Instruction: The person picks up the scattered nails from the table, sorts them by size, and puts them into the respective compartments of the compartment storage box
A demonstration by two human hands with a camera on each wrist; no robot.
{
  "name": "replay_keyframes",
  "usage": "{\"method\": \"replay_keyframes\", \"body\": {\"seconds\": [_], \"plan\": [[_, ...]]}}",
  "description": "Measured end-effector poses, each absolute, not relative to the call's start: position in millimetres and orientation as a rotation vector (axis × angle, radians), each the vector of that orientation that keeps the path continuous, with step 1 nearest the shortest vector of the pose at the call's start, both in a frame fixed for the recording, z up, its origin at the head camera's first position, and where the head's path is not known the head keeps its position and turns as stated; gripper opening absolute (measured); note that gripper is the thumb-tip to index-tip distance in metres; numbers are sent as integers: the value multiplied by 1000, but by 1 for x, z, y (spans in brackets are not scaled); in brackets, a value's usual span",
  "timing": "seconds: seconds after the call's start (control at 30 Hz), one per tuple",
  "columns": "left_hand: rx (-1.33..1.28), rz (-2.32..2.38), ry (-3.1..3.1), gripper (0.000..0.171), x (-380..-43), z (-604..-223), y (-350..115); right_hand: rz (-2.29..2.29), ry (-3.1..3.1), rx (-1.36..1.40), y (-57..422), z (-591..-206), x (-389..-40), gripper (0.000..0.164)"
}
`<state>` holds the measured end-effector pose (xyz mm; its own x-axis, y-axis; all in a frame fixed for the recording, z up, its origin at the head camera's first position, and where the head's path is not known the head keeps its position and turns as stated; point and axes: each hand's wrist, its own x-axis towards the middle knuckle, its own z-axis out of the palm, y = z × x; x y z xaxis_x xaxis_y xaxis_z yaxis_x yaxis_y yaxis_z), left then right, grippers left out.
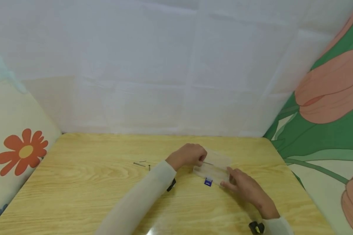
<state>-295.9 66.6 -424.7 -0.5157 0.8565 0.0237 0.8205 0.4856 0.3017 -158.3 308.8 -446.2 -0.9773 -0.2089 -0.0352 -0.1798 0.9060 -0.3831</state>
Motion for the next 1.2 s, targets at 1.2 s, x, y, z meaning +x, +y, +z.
{"method": "replay_keyframes", "body": {"seconds": [1.2], "plan": [[1275,273,2799,7,-264,-391,-57,-558,2940,-306,312,-427,-159,82]]}}
